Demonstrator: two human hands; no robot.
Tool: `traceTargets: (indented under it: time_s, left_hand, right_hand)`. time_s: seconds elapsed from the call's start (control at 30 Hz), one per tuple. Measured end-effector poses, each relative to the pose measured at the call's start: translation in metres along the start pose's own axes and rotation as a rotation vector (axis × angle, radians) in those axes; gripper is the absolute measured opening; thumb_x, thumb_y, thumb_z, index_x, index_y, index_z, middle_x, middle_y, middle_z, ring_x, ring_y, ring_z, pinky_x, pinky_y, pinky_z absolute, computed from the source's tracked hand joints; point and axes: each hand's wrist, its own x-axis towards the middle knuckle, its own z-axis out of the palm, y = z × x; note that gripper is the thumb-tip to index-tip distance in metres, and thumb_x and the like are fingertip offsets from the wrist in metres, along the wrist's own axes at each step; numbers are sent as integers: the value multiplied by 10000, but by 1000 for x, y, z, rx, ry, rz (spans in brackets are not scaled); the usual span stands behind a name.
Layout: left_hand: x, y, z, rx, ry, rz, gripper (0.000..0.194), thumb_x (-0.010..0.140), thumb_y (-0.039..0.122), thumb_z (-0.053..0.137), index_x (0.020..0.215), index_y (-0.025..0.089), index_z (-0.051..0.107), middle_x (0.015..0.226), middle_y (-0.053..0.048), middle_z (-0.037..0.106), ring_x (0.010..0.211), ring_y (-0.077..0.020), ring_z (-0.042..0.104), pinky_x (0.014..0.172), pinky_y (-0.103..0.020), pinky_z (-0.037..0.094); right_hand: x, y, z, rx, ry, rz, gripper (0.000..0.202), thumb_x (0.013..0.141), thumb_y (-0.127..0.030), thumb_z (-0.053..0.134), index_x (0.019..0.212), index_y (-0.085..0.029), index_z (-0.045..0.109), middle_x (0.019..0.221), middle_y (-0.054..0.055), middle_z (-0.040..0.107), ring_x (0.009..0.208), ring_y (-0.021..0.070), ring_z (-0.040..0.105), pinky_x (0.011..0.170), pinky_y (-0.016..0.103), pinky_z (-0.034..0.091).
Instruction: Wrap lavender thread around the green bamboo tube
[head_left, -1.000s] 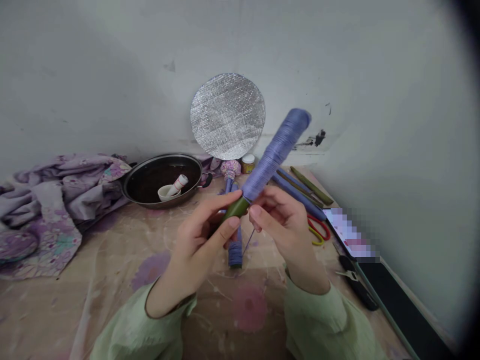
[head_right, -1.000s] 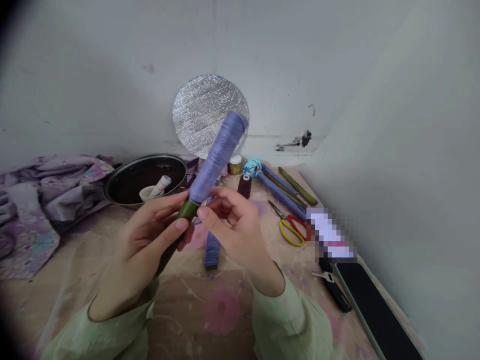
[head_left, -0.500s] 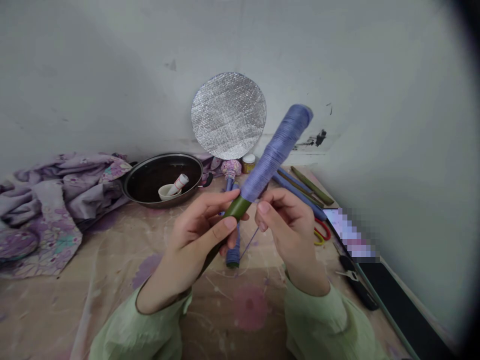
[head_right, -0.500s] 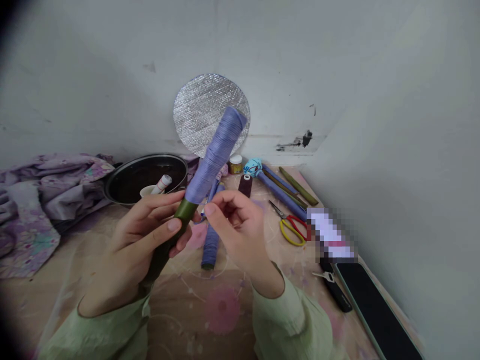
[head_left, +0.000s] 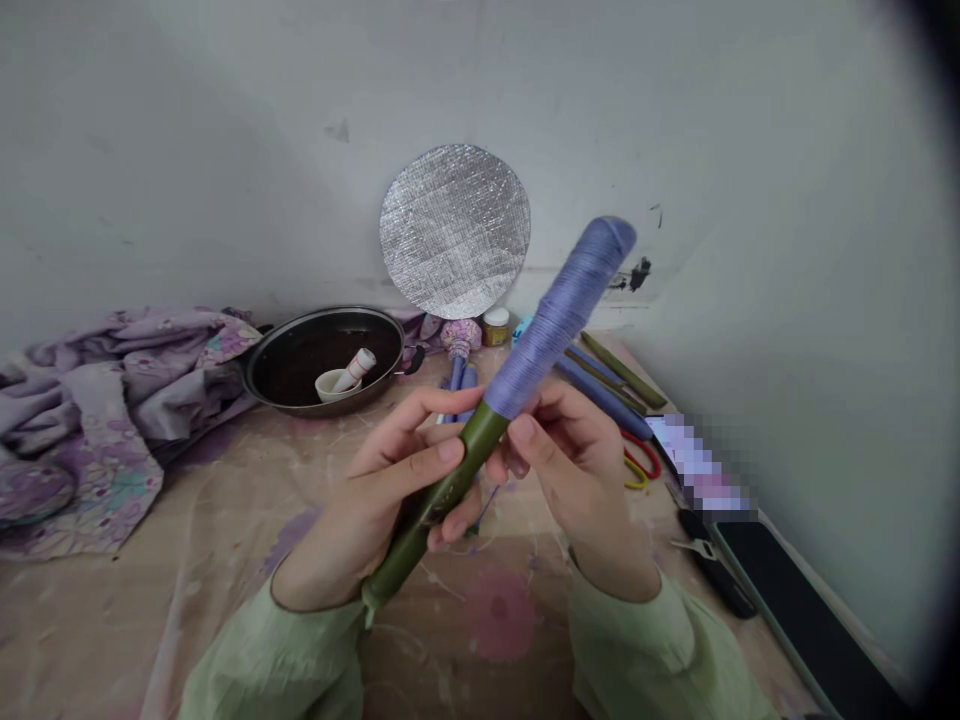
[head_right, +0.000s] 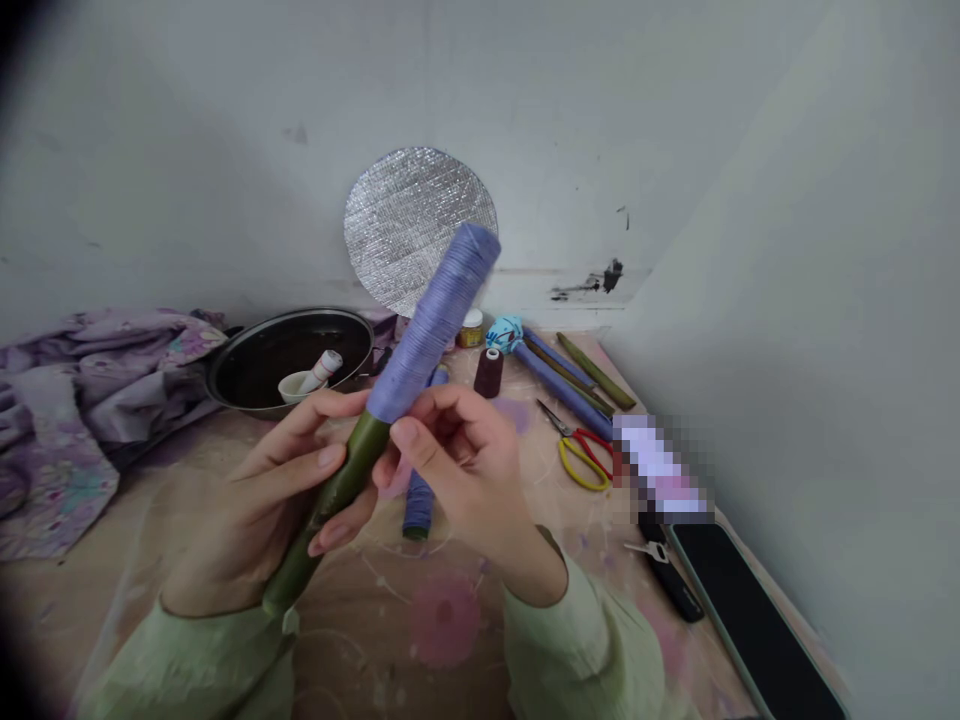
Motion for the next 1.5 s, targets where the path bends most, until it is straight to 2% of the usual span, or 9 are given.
traceTargets:
  time_s: [0.17,0.27,0.47,0.57,0.7,0.9,1.03,1.17,1.5]
  left_hand:
    - [-3,1,-3,-18,-72,-112,228,1055,271,443,1180,262,634,862,-50,762,418,-37,548,379,-86,409]
    - [-5,2,-3,77,-9,-123,217,1048,289,487,1209,263,629,832,-20,737,487,-62,607,420,-109,462]
    - [0,-1,-3,769,172,183,384,914,204,728,1281,269,636,1174,-34,736,1024,-151,694,877,-249,566]
    - [-1,-2,-2,966,195,229,408,939,223,688,1339,276,631,1240,-62,723,1052,-194,680,808,-282,571]
    - [-4,-4,0,836,224,184,416,948,226,684,1352,315,649,1055,-33,747,725,-112,629,544,-192,492]
    - [-5,-2,4,412,196,62,389,939,200,700,1279,387,687,941,7,733,598,-45,574,496,-116,449]
    - [-3,3,5,290,165,111,361,940,174,685,1243,367,710,900,1,723,559,-25,559,463,-83,396]
    - [-2,3,5,259,165,123,351,928,152,689,1217,348,724,876,3,716,548,-25,558,453,-82,388]
    - [-4,2,8,339,251,108,360,903,163,725,1220,333,715,903,-11,745,578,-51,573,486,-108,445]
  right_hand:
    - [0,-1,-3,5,-30,72,178,899,-327,781,1038,-235,717,741,-42,689,484,70,607,459,190,520]
    - [1,-2,-4,-43,-30,67,125,920,-339,753,966,-226,724,655,-53,633,479,76,575,442,186,484]
    - [5,1,-7,-144,95,48,114,894,-324,783,904,-220,738,646,-57,614,500,59,520,472,161,468]
    - [6,1,-7,-129,100,50,109,894,-328,786,920,-228,753,615,-69,593,489,45,492,470,140,445]
    - [6,0,-9,-129,79,50,91,895,-315,787,951,-246,764,661,-56,652,496,43,513,468,135,449]
    - [7,-1,-14,-98,21,1,175,875,-268,790,1048,-254,770,658,-50,657,504,73,533,478,184,479]
    - [7,-4,-15,-177,63,11,109,830,-203,807,924,-245,772,674,-47,659,530,74,531,478,185,446]
    - [5,-5,-14,-251,98,-17,85,854,-229,785,783,-221,738,636,-45,631,525,81,503,469,201,402]
    - [1,1,-15,-157,152,-53,119,881,-334,795,824,-246,737,579,-67,508,517,101,434,505,248,387]
